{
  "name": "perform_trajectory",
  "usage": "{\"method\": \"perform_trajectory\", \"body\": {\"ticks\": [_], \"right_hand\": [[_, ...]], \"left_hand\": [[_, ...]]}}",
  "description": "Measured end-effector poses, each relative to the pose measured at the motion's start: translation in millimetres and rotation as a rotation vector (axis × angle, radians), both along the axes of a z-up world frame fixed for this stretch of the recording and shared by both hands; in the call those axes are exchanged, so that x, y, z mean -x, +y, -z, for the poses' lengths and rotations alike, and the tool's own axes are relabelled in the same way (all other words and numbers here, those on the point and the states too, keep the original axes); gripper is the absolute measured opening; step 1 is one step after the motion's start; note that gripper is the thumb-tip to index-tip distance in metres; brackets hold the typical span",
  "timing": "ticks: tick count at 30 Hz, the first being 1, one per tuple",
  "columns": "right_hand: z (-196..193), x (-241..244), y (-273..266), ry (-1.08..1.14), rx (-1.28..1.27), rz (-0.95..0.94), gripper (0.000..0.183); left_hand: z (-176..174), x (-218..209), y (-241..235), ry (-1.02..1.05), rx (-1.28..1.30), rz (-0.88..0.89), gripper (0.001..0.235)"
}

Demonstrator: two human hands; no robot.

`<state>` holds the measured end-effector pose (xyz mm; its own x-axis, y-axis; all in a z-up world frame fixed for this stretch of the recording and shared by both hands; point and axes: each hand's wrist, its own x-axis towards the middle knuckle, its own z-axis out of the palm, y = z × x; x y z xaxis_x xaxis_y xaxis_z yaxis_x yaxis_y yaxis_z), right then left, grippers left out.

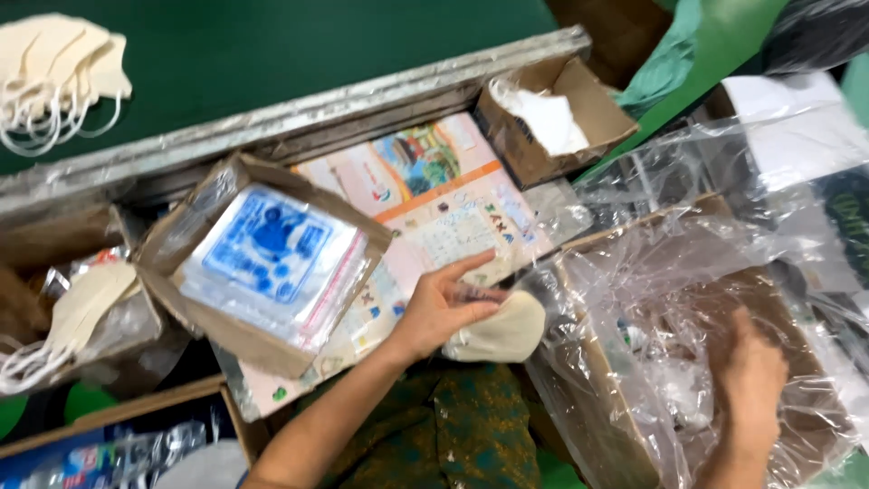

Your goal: The person is manually packaging face masks into plastic bags at an industrial workstation.

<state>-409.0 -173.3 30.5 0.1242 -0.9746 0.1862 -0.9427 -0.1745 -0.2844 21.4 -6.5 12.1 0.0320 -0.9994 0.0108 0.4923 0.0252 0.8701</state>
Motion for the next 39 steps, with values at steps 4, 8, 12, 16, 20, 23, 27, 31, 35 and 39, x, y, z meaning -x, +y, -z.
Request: {"method": "perform_trajectory", "body": {"ticks": [4, 8, 12, 16, 20, 23, 27, 31, 35, 39], "right_hand": [[-52, -132, 63, -0.483, -0.176, -0.400, 0.069], [-31, -187, 64, -0.995, -0.861, -0.570, 0.067], [-3, -197, 45, -0.907, -0.903, -0.682, 0.036], [8, -195, 38, -1.022, -0.943, -0.638, 0.040], [19, -205, 31, -1.098, -0.917, -0.666, 0.038], [26, -224, 21, -1.217, -0.812, -0.850, 0.016], [-6, -282, 20, -1.342, -0.759, -0.924, 0.020], [-1, -336, -6, -1.112, -0.649, -0.872, 0.043], [-1, -413, -45, -1.105, -0.537, -0.881, 0.043], [-37, -460, -77, -1.422, -0.556, -0.646, 0.022]], "left_hand": [[-2, 4, 7, -0.035, -0.005, 0.016, 0.071], [-11, -5, 13, 0.020, -0.002, 0.032, 0.070], [-24, -43, 31, 0.062, 0.003, 0.110, 0.061], [-35, -73, 45, 0.133, -0.087, 0.204, 0.042], [19, -84, 40, 0.250, -0.074, 0.108, 0.034], [30, -96, 32, 0.325, -0.003, -0.041, 0.024], [18, -118, 19, 0.242, 0.168, -0.170, 0.020], [-16, -160, 12, -0.245, 0.092, -0.303, 0.024], [-12, -255, -17, -0.291, 0.159, -0.409, 0.037], [-47, -363, -5, -1.230, -0.114, -1.073, 0.080]]}}
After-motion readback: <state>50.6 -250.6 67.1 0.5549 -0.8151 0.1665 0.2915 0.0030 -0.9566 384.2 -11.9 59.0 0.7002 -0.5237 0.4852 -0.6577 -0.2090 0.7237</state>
